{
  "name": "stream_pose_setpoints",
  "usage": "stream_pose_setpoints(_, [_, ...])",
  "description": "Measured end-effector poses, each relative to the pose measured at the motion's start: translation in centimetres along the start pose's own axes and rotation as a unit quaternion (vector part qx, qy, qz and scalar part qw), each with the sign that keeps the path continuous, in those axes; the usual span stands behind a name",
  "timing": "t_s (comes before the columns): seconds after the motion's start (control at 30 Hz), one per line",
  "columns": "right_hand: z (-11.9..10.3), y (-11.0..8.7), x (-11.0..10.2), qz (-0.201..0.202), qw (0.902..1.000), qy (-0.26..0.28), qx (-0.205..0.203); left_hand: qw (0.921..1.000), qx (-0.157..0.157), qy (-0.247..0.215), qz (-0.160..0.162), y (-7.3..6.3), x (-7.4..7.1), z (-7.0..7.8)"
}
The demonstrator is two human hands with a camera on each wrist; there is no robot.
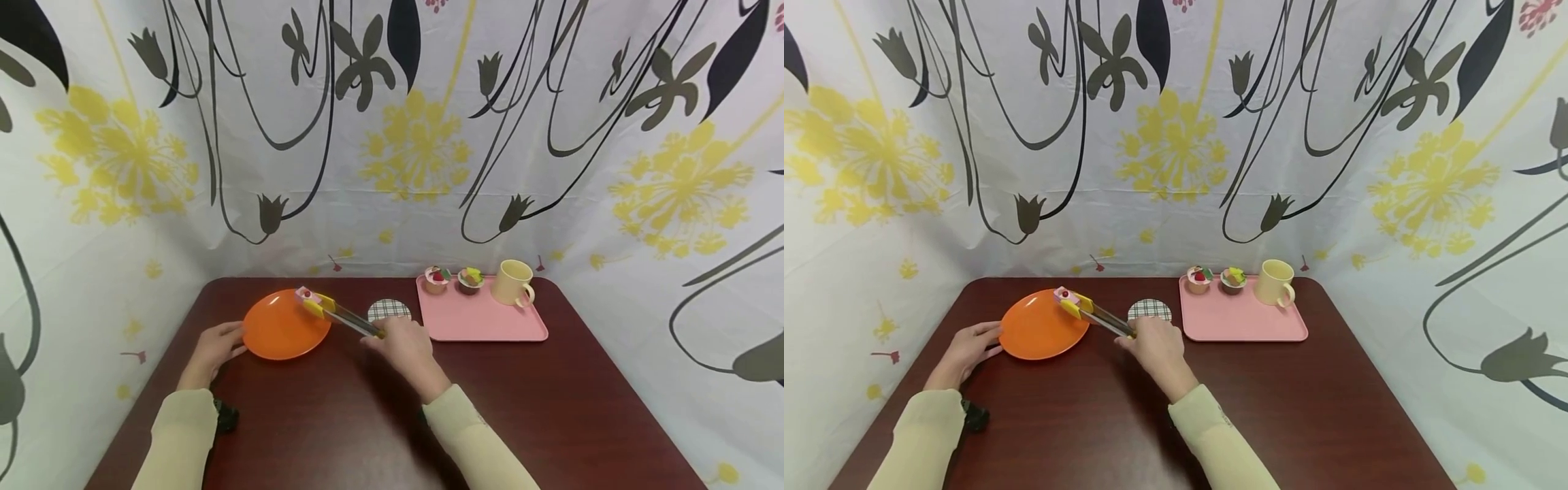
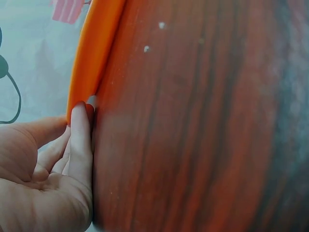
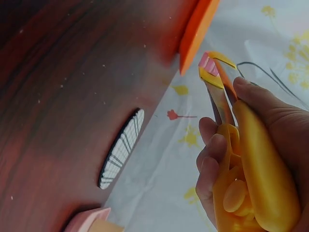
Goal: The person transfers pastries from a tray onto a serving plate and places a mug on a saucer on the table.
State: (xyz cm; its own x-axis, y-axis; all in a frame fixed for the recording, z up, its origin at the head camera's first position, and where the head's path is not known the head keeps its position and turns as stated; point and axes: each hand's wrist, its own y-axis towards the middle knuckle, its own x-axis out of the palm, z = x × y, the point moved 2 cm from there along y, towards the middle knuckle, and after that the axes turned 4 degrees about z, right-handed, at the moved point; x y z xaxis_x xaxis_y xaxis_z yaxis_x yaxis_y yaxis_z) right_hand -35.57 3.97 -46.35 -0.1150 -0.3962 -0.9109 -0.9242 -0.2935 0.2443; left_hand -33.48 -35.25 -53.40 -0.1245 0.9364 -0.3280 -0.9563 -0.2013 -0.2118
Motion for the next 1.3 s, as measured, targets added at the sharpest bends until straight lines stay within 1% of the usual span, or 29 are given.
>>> stream_pose_setpoints(0.13, [0.0,0.3,0.3,0.001,0.9999,-0.01,-0.003,1.0,0.0,-0.003,0.002,0.1,0.1,0.2])
stream_pose_setpoints(0.3, [0.0,0.8,0.8,-0.006,0.9994,-0.032,0.008,1.0,-0.005,-0.003,0.002,0.1,0.0,0.2])
stream_pose_setpoints(0.43, [-0.4,1.1,1.2,-0.01,0.9993,-0.037,0.0,1.0,-0.006,0.004,0.005,0.1,-0.1,0.1])
stream_pose_setpoints(0.5, [-0.5,1.3,1.3,-0.005,0.9991,-0.042,-0.008,1.0,-0.005,0.005,0.006,0.2,-0.1,0.0])
stream_pose_setpoints(0.67, [-0.7,1.5,1.3,0.012,0.9978,-0.065,-0.012,1.0,-0.001,-0.004,0.001,0.5,0.2,0.1])
stream_pose_setpoints(0.83, [-0.8,1.7,1.5,0.017,0.9971,-0.073,-0.011,0.9999,-0.008,-0.007,-0.003,0.4,0.5,-0.1])
stream_pose_setpoints(0.97, [-1.0,1.7,1.8,0.019,0.9963,-0.082,-0.019,0.9998,-0.017,-0.012,-0.005,0.2,0.4,-0.4])
stream_pose_setpoints(1.07, [-1.1,1.8,2.0,0.021,0.9957,-0.087,-0.023,0.9996,-0.024,-0.013,0.0,0.2,0.2,-0.6])
stream_pose_setpoints(1.3, [-0.9,2.2,2.4,0.017,0.9965,-0.08,-0.018,0.9998,-0.017,-0.01,0.002,0.5,0.0,-0.3])
